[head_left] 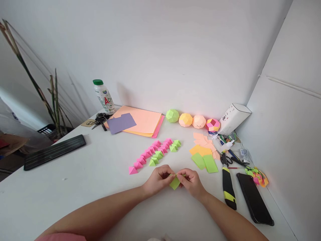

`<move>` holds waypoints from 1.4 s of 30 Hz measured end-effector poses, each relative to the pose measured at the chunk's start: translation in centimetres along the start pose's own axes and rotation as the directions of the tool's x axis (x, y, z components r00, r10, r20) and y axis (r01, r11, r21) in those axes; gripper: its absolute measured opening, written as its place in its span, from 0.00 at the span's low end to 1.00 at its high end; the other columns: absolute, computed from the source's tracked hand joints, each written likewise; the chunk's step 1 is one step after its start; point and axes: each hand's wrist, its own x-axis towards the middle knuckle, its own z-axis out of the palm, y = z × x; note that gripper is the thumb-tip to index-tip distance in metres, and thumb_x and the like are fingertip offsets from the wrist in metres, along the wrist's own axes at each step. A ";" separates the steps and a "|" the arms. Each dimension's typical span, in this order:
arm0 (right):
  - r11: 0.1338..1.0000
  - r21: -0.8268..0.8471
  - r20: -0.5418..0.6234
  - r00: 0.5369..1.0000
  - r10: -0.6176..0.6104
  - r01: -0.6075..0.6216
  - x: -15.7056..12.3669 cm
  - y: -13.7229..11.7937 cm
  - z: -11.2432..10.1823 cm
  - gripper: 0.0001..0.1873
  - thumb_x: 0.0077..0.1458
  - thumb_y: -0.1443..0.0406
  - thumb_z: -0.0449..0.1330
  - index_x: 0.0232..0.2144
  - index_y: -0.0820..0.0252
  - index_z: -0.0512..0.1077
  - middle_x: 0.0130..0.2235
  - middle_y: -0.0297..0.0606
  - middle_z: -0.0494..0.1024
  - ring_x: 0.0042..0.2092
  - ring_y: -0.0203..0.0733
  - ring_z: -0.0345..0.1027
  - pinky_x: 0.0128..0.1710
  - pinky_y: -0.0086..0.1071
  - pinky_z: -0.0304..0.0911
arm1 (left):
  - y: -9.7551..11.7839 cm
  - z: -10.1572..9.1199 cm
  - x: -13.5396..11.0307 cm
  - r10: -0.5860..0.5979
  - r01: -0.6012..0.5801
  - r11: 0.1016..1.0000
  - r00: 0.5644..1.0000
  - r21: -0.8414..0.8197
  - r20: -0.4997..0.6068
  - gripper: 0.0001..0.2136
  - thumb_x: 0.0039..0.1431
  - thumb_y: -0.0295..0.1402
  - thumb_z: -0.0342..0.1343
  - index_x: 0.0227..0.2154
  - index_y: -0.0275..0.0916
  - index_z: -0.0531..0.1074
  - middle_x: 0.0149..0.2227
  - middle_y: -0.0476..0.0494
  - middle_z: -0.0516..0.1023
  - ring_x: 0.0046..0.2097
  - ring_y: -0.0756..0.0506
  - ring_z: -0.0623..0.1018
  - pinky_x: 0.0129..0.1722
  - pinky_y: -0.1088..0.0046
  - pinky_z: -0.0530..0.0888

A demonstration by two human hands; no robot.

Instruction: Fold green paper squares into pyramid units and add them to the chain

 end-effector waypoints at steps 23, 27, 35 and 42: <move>1.000 0.012 -0.041 0.999 0.029 -0.028 0.0 -0.6 0.0 0.13 0.53 0.57 0.58 0.27 0.62 0.71 0.24 0.34 0.71 0.22 0.35 0.65 0.22 0.28 0.63 | 1.0 -0.1 -0.2 -0.111 0.091 0.972 0.991 -0.219 -0.080 0.09 0.51 0.35 0.56 0.23 0.37 0.62 0.22 0.53 0.64 0.24 0.52 0.67 0.25 0.76 0.67; 0.999 0.012 -0.023 0.999 0.046 -0.045 0.0 -0.5 0.1 0.13 0.53 0.57 0.58 0.27 0.62 0.71 0.23 0.33 0.70 0.23 0.35 0.65 0.23 0.28 0.63 | 0.8 0.0 -0.2 -0.089 0.083 0.971 0.996 -0.222 -0.014 0.09 0.52 0.37 0.56 0.29 0.37 0.64 0.27 0.50 0.68 0.29 0.51 0.70 0.29 0.74 0.68; 1.000 -0.029 -0.001 1.000 0.004 -0.004 -0.1 -0.2 0.3 0.12 0.53 0.58 0.58 0.27 0.61 0.70 0.21 0.32 0.69 0.23 0.35 0.65 0.23 0.28 0.63 | -0.3 0.1 0.0 -0.118 0.116 0.989 0.993 -0.095 -0.014 0.10 0.50 0.37 0.58 0.26 0.36 0.66 0.25 0.51 0.68 0.25 0.52 0.68 0.25 0.77 0.65; 0.999 -0.048 0.018 1.000 -0.011 0.012 -0.1 -0.6 0.4 0.12 0.52 0.58 0.58 0.26 0.61 0.70 0.21 0.31 0.70 0.22 0.34 0.64 0.22 0.28 0.61 | 0.2 0.1 -0.1 -0.093 0.092 0.995 0.996 0.038 0.014 0.08 0.52 0.35 0.56 0.26 0.35 0.69 0.26 0.48 0.71 0.27 0.51 0.69 0.26 0.77 0.66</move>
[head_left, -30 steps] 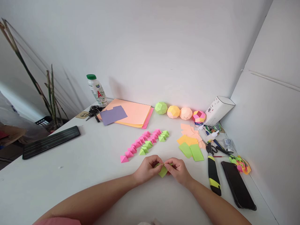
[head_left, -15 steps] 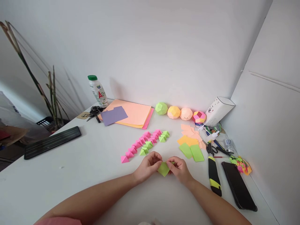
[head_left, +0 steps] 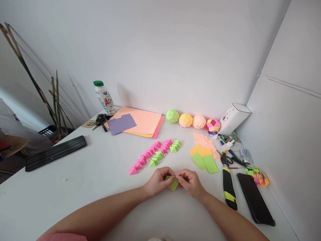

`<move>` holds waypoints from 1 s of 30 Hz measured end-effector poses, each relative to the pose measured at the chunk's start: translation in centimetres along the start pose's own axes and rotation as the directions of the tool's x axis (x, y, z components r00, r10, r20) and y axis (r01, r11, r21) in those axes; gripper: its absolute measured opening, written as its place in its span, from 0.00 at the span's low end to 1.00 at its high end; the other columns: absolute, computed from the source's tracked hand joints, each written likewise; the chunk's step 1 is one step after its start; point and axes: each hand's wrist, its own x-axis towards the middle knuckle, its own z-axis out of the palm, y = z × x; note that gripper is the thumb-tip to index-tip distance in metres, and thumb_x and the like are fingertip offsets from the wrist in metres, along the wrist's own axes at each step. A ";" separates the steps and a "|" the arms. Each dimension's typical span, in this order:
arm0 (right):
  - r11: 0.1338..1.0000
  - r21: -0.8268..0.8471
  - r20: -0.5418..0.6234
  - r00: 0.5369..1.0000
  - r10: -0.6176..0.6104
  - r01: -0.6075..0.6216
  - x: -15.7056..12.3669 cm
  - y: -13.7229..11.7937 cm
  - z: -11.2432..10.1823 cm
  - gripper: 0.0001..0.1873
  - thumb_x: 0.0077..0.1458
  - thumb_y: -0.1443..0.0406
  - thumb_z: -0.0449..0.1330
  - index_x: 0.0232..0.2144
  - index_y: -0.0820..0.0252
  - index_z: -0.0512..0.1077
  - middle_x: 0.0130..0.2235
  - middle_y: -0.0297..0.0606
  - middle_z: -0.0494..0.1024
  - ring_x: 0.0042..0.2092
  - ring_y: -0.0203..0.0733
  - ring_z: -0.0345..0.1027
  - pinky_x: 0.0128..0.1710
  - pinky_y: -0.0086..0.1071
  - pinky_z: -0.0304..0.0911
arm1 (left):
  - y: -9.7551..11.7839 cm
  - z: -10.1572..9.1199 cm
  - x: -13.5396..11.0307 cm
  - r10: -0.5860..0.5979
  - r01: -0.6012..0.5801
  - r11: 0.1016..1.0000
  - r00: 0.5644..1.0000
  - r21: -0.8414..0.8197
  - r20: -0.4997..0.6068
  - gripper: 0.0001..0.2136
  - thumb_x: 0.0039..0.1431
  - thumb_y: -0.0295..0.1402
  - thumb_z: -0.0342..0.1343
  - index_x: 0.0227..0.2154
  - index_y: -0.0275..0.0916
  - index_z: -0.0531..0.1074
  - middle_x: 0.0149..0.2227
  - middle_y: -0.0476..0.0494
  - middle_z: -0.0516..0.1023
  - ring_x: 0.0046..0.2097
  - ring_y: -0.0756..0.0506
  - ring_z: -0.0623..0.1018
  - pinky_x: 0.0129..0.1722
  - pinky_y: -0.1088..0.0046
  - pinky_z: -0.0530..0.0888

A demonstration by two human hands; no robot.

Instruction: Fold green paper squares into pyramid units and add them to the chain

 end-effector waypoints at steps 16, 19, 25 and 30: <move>0.999 -0.029 -0.017 0.999 -0.041 0.041 -0.1 -0.2 0.0 0.09 0.51 0.61 0.57 0.25 0.60 0.67 0.22 0.30 0.64 0.22 0.32 0.56 0.20 0.25 0.55 | 0.0 0.0 0.0 -0.007 0.009 0.998 0.999 -0.059 0.039 0.10 0.52 0.39 0.56 0.26 0.36 0.67 0.24 0.49 0.69 0.25 0.52 0.67 0.26 0.76 0.65; 0.987 -0.117 -0.009 0.994 -0.111 0.109 -0.1 -0.5 0.1 0.07 0.50 0.64 0.57 0.23 0.60 0.69 0.23 0.33 0.67 0.25 0.35 0.59 0.22 0.26 0.56 | -0.1 0.1 0.0 -0.004 0.006 1.000 0.999 -0.025 0.051 0.09 0.52 0.37 0.56 0.25 0.35 0.68 0.23 0.49 0.69 0.24 0.52 0.66 0.25 0.77 0.64; 0.996 -0.064 -0.082 0.995 -0.065 0.060 -0.2 -0.2 0.0 0.05 0.45 0.68 0.57 0.20 0.60 0.66 0.20 0.31 0.66 0.22 0.34 0.59 0.20 0.27 0.55 | 0.4 0.2 -0.1 -0.003 0.003 1.000 1.000 0.001 0.010 0.06 0.48 0.32 0.57 0.23 0.36 0.65 0.22 0.52 0.65 0.23 0.53 0.63 0.23 0.78 0.61; 0.994 0.107 -0.164 0.986 0.015 0.003 -0.2 0.2 -0.2 0.06 0.48 0.66 0.56 0.22 0.58 0.62 0.18 0.29 0.65 0.20 0.34 0.60 0.19 0.27 0.57 | 0.4 0.1 0.0 -0.027 0.023 0.994 0.999 -0.106 -0.030 0.08 0.48 0.34 0.57 0.23 0.37 0.63 0.22 0.53 0.64 0.23 0.54 0.63 0.23 0.78 0.62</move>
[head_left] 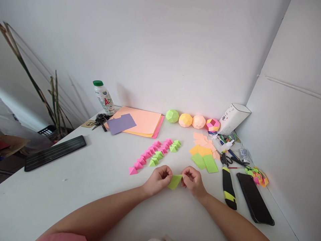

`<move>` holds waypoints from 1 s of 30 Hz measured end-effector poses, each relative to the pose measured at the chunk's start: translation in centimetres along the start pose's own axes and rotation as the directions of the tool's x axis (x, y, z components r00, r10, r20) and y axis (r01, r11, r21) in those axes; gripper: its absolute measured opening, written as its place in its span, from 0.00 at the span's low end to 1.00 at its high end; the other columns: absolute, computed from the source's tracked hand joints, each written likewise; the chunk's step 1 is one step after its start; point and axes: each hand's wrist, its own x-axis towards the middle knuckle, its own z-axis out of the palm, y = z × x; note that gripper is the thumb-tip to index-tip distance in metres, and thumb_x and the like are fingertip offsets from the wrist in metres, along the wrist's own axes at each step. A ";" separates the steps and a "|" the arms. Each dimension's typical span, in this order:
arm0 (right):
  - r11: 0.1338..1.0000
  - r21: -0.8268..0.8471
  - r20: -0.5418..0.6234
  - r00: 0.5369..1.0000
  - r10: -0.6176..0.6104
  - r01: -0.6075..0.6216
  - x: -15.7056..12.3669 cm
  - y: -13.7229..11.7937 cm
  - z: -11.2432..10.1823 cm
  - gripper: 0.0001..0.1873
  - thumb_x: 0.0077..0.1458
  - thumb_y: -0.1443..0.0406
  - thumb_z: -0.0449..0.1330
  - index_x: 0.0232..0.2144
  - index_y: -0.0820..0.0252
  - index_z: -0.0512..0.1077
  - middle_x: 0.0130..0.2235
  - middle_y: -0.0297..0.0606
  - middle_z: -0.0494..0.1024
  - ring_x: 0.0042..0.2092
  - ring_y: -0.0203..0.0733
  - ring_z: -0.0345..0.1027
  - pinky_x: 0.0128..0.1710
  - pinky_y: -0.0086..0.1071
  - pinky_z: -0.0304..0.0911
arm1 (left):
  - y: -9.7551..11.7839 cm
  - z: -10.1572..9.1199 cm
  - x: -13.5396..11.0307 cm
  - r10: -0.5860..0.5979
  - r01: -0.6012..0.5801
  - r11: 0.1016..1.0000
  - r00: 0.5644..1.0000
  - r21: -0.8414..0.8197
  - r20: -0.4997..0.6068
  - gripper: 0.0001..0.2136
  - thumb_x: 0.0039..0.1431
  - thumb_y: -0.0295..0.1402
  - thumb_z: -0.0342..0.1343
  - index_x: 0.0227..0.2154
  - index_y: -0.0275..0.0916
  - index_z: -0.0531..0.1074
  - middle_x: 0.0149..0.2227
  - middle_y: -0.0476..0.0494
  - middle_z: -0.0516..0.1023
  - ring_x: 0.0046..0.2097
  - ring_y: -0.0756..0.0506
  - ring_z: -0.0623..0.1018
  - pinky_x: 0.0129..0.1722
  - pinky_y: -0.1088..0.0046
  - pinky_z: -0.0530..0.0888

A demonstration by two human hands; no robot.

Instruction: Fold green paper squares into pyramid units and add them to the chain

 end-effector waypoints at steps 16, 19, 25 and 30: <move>0.997 0.039 0.053 0.997 0.061 -0.063 0.4 0.3 0.0 0.14 0.55 0.55 0.57 0.29 0.60 0.66 0.19 0.29 0.67 0.22 0.33 0.61 0.22 0.27 0.58 | -0.4 -0.1 0.0 -0.022 0.023 0.988 1.000 -0.154 0.004 0.14 0.54 0.44 0.56 0.29 0.37 0.65 0.27 0.50 0.71 0.28 0.51 0.72 0.29 0.72 0.72; 0.998 0.024 0.041 0.997 0.062 -0.063 0.4 0.5 -0.1 0.15 0.56 0.55 0.56 0.25 0.59 0.64 0.18 0.29 0.67 0.21 0.33 0.60 0.22 0.27 0.57 | -0.4 -0.1 0.0 0.006 -0.007 0.988 1.000 -0.153 -0.012 0.13 0.54 0.43 0.56 0.29 0.37 0.65 0.27 0.50 0.70 0.30 0.50 0.72 0.32 0.71 0.72; 0.995 0.056 0.078 0.994 0.077 -0.082 0.5 0.4 -0.2 0.16 0.55 0.55 0.57 0.23 0.59 0.61 0.18 0.28 0.66 0.21 0.33 0.60 0.22 0.28 0.57 | -0.2 -0.1 0.0 0.087 -0.090 0.981 0.996 -0.171 -0.028 0.12 0.55 0.41 0.56 0.28 0.36 0.67 0.27 0.48 0.71 0.31 0.50 0.71 0.32 0.73 0.69; 0.991 0.071 0.142 0.985 0.099 -0.110 0.5 0.2 -0.3 0.17 0.53 0.55 0.58 0.22 0.59 0.60 0.19 0.28 0.64 0.22 0.34 0.60 0.22 0.27 0.56 | -0.5 -0.1 0.2 0.065 -0.068 0.967 0.998 -0.245 -0.019 0.12 0.52 0.41 0.59 0.33 0.36 0.69 0.32 0.46 0.73 0.33 0.49 0.72 0.33 0.72 0.68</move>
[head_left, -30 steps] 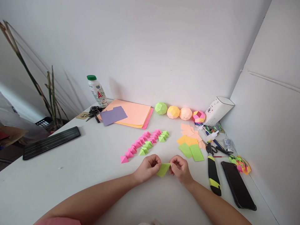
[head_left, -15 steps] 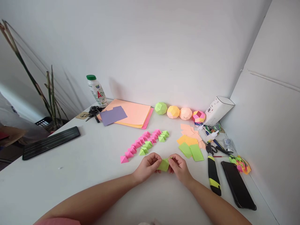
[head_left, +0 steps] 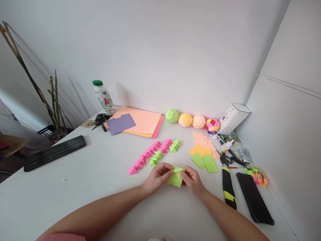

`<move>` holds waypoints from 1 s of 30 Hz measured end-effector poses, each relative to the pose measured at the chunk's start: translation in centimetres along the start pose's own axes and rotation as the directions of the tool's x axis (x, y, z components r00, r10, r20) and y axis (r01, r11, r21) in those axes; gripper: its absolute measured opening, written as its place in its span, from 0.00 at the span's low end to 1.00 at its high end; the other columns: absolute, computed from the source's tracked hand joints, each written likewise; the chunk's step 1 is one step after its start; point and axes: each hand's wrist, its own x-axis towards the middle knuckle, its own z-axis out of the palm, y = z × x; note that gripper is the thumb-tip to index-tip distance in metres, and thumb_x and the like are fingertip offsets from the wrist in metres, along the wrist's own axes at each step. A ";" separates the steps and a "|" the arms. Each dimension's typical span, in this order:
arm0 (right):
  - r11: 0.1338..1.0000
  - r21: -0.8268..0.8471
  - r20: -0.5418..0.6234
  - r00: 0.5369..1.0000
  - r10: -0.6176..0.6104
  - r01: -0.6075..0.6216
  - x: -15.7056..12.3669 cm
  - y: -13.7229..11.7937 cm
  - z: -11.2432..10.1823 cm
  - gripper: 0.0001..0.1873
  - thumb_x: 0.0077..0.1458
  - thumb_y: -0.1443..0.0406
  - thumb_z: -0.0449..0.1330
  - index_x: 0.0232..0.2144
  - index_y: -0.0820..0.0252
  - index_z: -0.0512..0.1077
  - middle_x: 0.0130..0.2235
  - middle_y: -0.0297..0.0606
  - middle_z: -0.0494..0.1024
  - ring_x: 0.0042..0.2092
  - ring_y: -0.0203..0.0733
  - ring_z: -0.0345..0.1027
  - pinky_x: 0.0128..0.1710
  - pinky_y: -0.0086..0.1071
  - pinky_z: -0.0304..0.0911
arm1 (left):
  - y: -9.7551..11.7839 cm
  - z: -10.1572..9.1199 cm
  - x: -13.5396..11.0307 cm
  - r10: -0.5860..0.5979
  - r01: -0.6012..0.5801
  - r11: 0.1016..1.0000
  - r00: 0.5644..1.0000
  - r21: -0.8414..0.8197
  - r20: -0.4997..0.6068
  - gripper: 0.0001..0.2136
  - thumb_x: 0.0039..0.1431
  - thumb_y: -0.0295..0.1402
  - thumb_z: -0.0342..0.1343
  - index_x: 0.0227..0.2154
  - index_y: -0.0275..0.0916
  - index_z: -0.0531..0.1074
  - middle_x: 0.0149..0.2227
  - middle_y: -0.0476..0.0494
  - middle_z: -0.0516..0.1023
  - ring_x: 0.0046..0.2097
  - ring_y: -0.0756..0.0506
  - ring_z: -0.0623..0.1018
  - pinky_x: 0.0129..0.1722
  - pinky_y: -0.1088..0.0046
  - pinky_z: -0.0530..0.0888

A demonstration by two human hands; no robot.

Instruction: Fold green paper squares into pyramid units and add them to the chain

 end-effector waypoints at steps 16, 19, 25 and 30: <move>0.998 -0.063 0.042 0.999 0.008 -0.005 -0.1 0.4 0.0 0.16 0.55 0.56 0.56 0.22 0.60 0.63 0.20 0.26 0.55 0.22 0.30 0.47 0.20 0.26 0.47 | -0.5 -0.3 0.0 -0.064 0.045 0.979 0.994 0.197 0.091 0.20 0.50 0.42 0.60 0.44 0.38 0.69 0.23 0.54 0.62 0.25 0.53 0.63 0.25 0.75 0.61; 0.998 -0.066 0.025 1.000 -0.008 0.010 -0.1 0.3 -0.1 0.17 0.55 0.56 0.57 0.21 0.60 0.62 0.20 0.26 0.56 0.21 0.30 0.48 0.20 0.26 0.48 | -0.3 -0.2 -0.1 -0.078 0.056 0.977 0.992 0.206 0.098 0.20 0.50 0.42 0.60 0.44 0.37 0.69 0.24 0.53 0.64 0.26 0.52 0.64 0.25 0.75 0.61; 0.999 0.032 -0.026 1.000 0.005 -0.004 0.1 0.2 0.0 0.14 0.54 0.55 0.58 0.36 0.59 0.67 0.25 0.30 0.67 0.24 0.32 0.58 0.22 0.26 0.56 | 0.6 0.2 -0.1 -0.035 0.023 0.989 0.996 0.146 0.079 0.18 0.49 0.44 0.60 0.40 0.38 0.71 0.26 0.50 0.69 0.27 0.51 0.68 0.27 0.74 0.65; 0.997 0.076 -0.004 1.000 0.005 -0.005 0.0 0.1 0.1 0.14 0.53 0.56 0.59 0.37 0.59 0.67 0.23 0.29 0.67 0.23 0.32 0.59 0.22 0.26 0.58 | 0.3 0.1 0.0 -0.035 0.025 0.991 0.997 0.129 0.072 0.18 0.49 0.43 0.60 0.39 0.38 0.72 0.24 0.53 0.66 0.26 0.51 0.66 0.28 0.73 0.64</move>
